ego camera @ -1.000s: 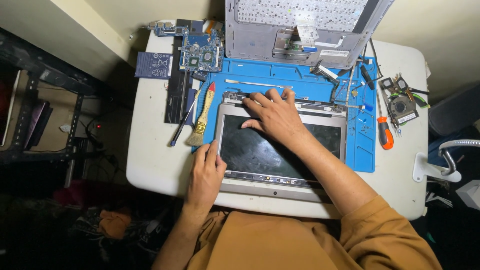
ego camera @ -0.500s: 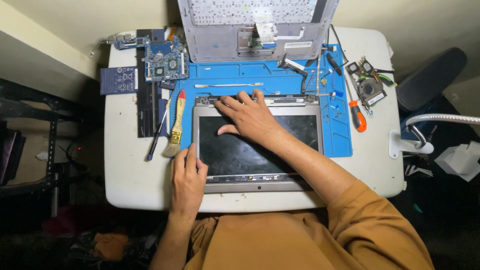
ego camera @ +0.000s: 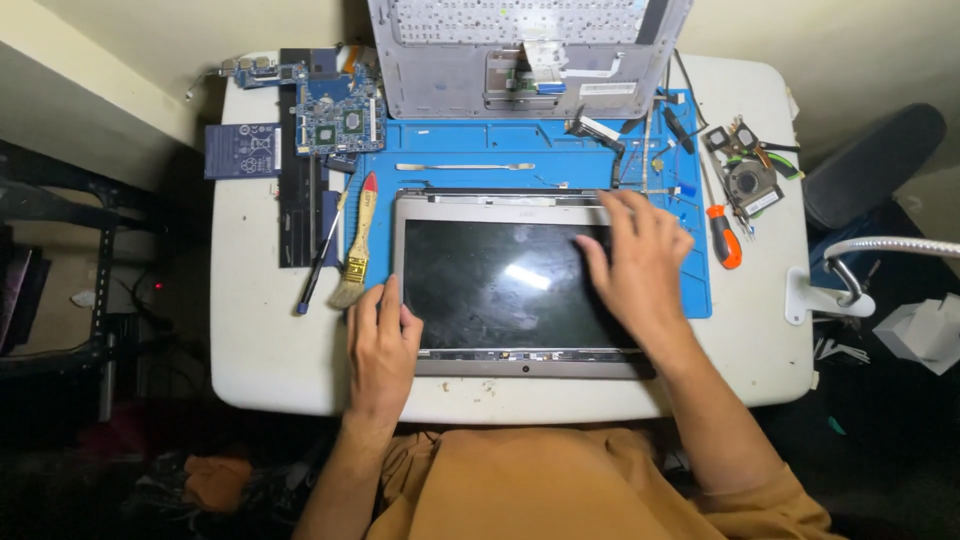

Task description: The person cleans a laptop screen bezel with a brush, then places the bezel onto the screen and presses it into place. They continue to adjust and secure the bezel around the screen edges.

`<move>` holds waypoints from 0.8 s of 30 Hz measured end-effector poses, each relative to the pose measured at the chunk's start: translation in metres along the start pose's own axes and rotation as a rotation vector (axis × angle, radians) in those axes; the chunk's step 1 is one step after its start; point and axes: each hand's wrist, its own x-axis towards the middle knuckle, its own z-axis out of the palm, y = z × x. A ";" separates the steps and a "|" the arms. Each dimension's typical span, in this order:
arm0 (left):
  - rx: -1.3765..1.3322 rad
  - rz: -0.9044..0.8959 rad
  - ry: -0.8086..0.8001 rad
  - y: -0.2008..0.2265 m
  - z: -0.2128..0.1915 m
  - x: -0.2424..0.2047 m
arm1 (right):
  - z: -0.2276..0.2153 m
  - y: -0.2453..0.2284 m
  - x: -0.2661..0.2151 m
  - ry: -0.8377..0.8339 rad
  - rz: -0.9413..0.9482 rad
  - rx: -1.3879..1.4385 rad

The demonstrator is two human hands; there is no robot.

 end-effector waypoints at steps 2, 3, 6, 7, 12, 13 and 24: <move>0.000 -0.006 0.000 0.000 0.001 0.001 | 0.002 0.020 -0.016 -0.006 0.074 0.025; -0.006 -0.002 0.002 0.000 0.002 0.002 | 0.003 0.030 -0.024 -0.006 0.156 0.047; -0.007 0.008 -0.007 -0.003 0.001 0.003 | 0.007 0.043 -0.036 0.072 0.189 0.170; -0.014 0.014 -0.010 -0.003 -0.001 0.004 | 0.010 0.044 -0.035 0.073 0.198 0.166; -0.012 0.030 -0.051 0.001 -0.007 0.010 | 0.011 0.038 -0.032 0.183 0.199 0.279; -0.022 0.037 -0.047 0.002 -0.007 0.010 | 0.006 0.037 -0.030 0.190 0.205 0.271; 0.017 0.005 -0.115 -0.008 -0.003 0.014 | 0.007 0.036 -0.012 0.094 0.174 0.155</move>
